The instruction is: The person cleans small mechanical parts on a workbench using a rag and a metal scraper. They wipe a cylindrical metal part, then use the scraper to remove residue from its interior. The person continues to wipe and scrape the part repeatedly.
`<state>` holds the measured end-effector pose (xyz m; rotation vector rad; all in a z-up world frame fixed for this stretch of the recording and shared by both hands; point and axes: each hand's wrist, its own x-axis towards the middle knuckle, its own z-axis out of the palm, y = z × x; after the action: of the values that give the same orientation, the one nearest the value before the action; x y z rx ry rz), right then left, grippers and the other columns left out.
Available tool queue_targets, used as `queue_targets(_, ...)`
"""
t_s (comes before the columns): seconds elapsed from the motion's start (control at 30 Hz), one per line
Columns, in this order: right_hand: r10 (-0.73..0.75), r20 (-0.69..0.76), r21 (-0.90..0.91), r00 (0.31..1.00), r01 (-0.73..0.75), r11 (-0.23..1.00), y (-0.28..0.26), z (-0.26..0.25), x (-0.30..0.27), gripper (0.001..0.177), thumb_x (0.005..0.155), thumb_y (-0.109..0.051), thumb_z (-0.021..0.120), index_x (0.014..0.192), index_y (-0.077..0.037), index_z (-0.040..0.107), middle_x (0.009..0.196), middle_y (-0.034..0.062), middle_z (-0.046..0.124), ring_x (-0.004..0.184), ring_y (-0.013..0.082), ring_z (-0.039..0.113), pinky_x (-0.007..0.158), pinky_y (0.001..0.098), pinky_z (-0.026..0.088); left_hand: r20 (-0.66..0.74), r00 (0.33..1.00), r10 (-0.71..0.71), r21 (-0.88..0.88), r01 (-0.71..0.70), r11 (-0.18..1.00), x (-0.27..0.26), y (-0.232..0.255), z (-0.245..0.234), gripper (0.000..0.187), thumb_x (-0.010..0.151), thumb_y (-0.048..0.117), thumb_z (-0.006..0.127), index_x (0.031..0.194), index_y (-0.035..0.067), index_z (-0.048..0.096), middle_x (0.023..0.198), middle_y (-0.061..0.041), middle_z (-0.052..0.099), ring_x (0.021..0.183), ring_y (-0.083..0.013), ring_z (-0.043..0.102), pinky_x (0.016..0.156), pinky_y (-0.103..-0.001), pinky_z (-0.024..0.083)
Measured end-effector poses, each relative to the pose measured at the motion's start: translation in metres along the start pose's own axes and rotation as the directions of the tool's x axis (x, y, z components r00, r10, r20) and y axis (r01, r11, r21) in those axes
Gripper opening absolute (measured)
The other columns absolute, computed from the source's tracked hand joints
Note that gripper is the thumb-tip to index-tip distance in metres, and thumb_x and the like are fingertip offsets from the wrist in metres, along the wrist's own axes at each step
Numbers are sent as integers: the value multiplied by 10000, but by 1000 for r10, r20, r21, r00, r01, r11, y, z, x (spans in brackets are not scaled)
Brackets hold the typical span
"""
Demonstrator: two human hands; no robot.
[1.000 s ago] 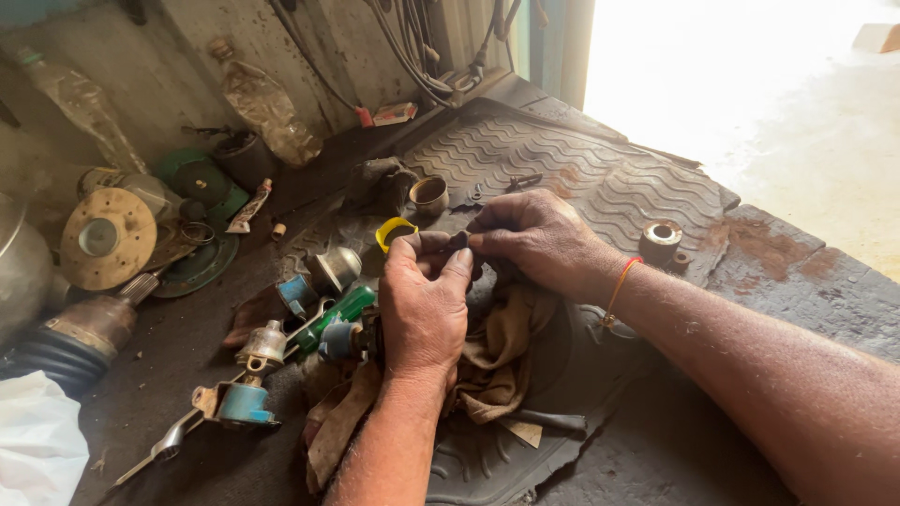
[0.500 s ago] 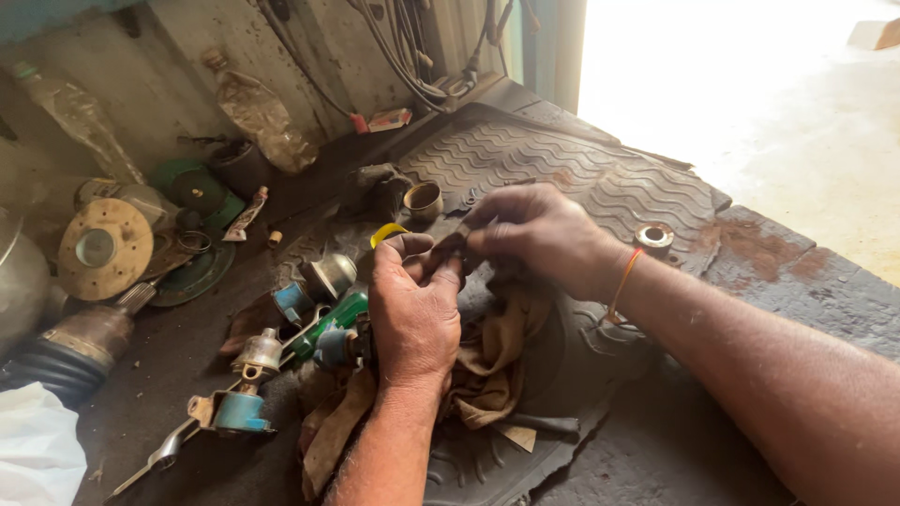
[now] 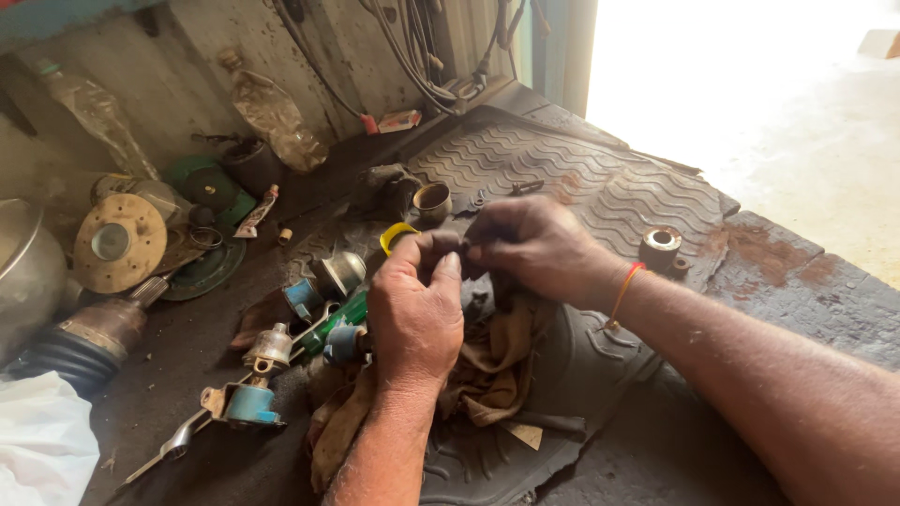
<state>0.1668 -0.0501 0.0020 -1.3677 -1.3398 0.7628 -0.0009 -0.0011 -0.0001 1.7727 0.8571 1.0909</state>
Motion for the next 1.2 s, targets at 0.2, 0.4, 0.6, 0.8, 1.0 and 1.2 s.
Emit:
queue_targets(0.2, 221, -108, -118, 969, -234, 965, -17, -15, 2, 178, 874, -68, 641, 1006, -62, 759, 1005, 73, 806, 900, 143, 776, 883, 300, 613, -25, 998, 53, -79, -55, 995, 3, 3, 0, 169, 920, 29, 603, 1061, 37, 696, 914, -28, 771, 823, -118, 739, 769, -266, 602)
queue_targets(0.4, 240, -159, -318, 958, -280, 906, -27, -23, 2, 227, 866, -82, 625, 1023, -107, 787, 1024, 65, 814, 960, 176, 797, 928, 322, 596, 35, 969, 246, 89, -248, 965, 7, 31, -36, 155, 922, 64, 653, 1062, 40, 717, 961, -55, 793, 866, -132, 761, 766, -292, 616)
queue_targets(0.6, 226, 231, -571, 946, -57, 819, -49, 0, -12, 339, 812, -292, 731, 1141, -224, 778, 1084, 16, 769, 1015, 167, 724, 920, 360, 580, 250, 966, 67, 739, -235, 631, 6, 43, -57, 299, 831, 224, 747, 1125, 170, 768, 1115, -83, 749, 1059, -260, 674, 1060, -507, 407)
queue_targets(0.8, 82, 541, -512, 837, 250, 822, -56, 11, -25, 486, 697, -326, 872, 1144, -166, 767, 1089, 47, 702, 1022, 213, 695, 885, 376, 562, 338, 909, -245, 905, -243, 349, 2, 40, -42, 204, 885, 296, 739, 1064, 211, 788, 1174, -13, 706, 1229, -224, 560, 1220, -620, 13)
queue_targets(1.0, 136, 440, -456, 888, 90, 885, -51, 2, -23, 272, 786, -236, 725, 1030, -118, 754, 975, 28, 745, 921, 183, 723, 835, 345, 571, 324, 917, -231, 890, -212, 403, 10, 29, -45, 135, 921, 278, 680, 976, 208, 782, 1060, -6, 732, 1147, -188, 621, 1238, -628, 66)
queue_targets(1.2, -16, -202, -46, 979, 7, 999, -29, -31, -6, 76, 916, -90, 666, 974, -109, 712, 825, 5, 668, 718, 113, 622, 759, 291, 541, 126, 977, 174, 783, -206, 587, 12, 30, -63, 132, 897, 239, 657, 925, 178, 770, 992, -33, 772, 1041, -237, 664, 1179, -641, 194)
